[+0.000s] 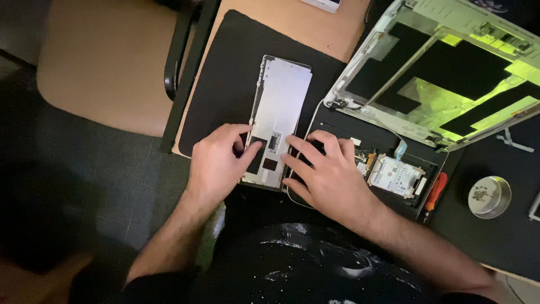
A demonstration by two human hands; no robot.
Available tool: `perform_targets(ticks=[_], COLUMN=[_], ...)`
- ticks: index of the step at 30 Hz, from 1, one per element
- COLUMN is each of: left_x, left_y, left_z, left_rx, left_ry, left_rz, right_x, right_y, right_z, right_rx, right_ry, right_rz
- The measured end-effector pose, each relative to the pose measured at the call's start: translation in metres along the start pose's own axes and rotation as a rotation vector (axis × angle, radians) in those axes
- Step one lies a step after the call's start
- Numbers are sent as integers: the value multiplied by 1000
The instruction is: The person disassembles a laptop by first removing the keyboard and its metal backing plate using a screwdriver. They then proceed to unscrew and detach the screen bezel from the laptop chassis.
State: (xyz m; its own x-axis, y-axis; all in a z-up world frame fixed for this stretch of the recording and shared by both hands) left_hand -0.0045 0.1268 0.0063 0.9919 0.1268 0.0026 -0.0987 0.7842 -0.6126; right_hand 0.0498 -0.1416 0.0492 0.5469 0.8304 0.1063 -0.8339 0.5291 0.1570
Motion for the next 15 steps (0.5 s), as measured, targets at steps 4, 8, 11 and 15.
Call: perform_targets(ticks=[4, 8, 11, 15], left_x=[-14, -37, -55, -72], left_y=[-4, -7, 1, 15], left_z=[-6, -11, -14, -33], left_rx=[83, 168, 136, 117], left_ry=[-92, -159, -102, -162], left_rz=[-174, -422, -494, -569], right_x=[0, -1, -3, -6], right_y=[3, 4, 4, 6], right_z=[2, 3, -1, -8], right_rx=[-125, -110, -102, -42], right_ry=[-28, -9, -10, -15], right_rz=[-8, -26, -28, -34])
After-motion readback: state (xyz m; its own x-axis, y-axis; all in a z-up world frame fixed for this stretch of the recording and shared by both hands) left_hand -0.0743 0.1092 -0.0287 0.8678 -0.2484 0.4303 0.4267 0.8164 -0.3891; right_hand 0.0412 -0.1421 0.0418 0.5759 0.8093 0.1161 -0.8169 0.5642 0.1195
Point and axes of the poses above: each hand's wrist, its own x-axis towards the middle knuckle, its own z-axis out of the back of the hand, y = z × x, the point moved 1 cm from there along x, towards the middle knuckle, and after that the axes turned 2 degrees about x, right-handed, at the moved point
